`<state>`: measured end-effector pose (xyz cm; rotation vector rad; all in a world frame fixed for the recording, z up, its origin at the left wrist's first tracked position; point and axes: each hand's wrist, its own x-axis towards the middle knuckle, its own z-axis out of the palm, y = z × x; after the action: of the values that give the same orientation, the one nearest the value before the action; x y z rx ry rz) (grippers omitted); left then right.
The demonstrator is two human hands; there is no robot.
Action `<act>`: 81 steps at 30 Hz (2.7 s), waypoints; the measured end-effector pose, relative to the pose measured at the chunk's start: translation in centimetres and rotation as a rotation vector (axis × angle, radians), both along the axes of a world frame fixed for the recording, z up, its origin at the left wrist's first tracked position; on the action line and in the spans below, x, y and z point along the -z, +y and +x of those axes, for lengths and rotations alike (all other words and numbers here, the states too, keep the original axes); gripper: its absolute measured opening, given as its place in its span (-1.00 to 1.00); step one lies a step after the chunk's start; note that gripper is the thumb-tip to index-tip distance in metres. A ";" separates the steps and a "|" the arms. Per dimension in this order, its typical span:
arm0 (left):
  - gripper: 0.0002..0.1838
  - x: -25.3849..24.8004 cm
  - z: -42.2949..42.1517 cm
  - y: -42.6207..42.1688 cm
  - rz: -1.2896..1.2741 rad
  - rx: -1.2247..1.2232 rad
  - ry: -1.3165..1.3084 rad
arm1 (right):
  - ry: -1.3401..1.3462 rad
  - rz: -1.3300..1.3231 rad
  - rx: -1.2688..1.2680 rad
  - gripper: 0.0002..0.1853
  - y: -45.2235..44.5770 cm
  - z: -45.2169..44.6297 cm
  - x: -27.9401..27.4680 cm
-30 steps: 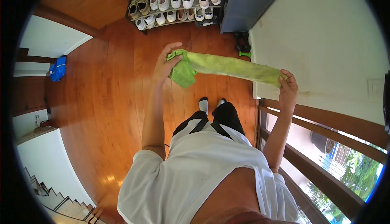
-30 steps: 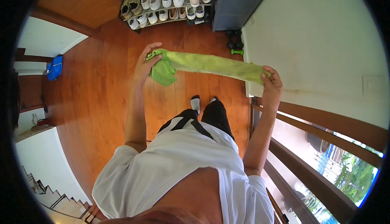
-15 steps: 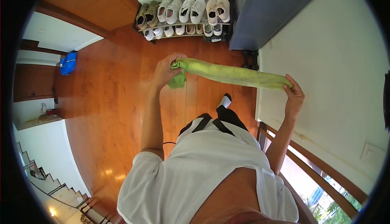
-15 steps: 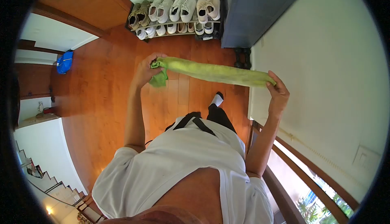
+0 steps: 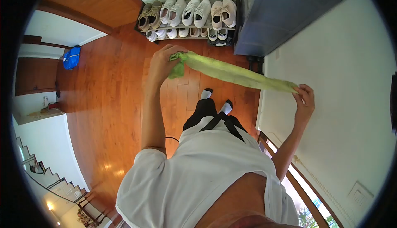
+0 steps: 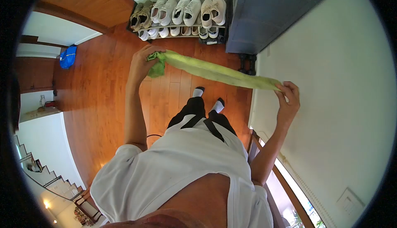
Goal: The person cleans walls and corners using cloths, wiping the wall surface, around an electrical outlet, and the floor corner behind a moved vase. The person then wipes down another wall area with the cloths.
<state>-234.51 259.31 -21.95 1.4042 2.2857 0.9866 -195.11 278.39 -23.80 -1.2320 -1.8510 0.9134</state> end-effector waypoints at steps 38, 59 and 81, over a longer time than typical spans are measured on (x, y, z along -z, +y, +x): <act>-0.66 -4.0 3.0 13.7 0.072 0.560 -0.131 | 0.147 -0.022 -0.190 -0.58 0.9 -16.1 -6.4; -0.66 1.9 1.9 16.3 0.136 0.481 -1.688 | 0.232 -0.719 -0.074 -0.42 -1.6 -15.3 -0.6; -0.77 2.5 0.2 16.5 0.639 0.320 -1.783 | -0.142 -0.365 0.076 -0.55 1.0 -14.3 -1.8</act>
<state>-234.31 275.78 -24.43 0.3837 0.4337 1.7696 -209.43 279.43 -21.96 -1.6124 -1.7811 1.1842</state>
